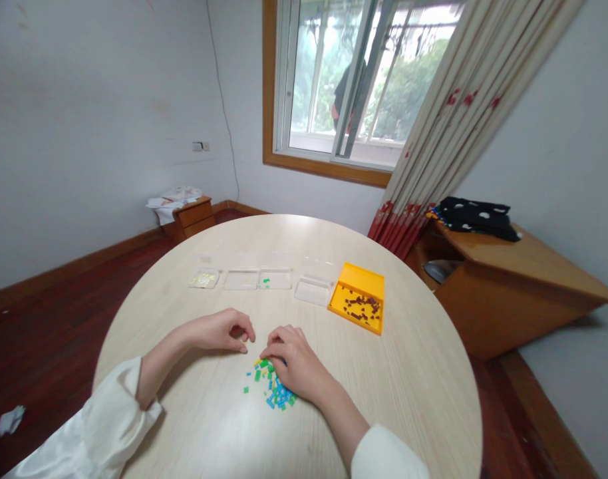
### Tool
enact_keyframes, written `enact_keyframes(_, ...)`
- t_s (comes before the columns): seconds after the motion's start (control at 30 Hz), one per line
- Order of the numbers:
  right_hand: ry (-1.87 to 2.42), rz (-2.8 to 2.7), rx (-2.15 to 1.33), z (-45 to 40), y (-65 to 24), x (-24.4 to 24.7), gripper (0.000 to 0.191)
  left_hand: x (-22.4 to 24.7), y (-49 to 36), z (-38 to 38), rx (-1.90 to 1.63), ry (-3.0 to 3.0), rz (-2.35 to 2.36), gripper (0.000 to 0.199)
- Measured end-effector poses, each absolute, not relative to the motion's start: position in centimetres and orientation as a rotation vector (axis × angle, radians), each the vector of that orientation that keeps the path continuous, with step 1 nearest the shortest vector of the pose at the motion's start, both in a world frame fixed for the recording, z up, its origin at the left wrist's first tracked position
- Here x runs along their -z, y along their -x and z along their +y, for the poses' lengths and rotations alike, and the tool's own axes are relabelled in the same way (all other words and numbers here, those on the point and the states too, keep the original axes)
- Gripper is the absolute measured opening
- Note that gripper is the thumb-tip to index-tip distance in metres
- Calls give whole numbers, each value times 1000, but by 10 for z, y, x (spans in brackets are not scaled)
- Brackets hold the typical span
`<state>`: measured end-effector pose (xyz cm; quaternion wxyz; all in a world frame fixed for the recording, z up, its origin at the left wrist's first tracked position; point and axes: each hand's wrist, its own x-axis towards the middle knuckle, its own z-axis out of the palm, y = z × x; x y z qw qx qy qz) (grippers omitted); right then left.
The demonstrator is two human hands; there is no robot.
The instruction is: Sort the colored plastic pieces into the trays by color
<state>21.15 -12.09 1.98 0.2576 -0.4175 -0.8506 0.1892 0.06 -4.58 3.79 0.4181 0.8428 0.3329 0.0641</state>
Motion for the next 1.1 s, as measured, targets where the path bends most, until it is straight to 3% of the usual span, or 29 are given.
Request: enact_keyframes(1.1, 1302, -2229, -628, -118, -214, -21, 14, -28, -8, -48, -392, -2078, 819, 15)
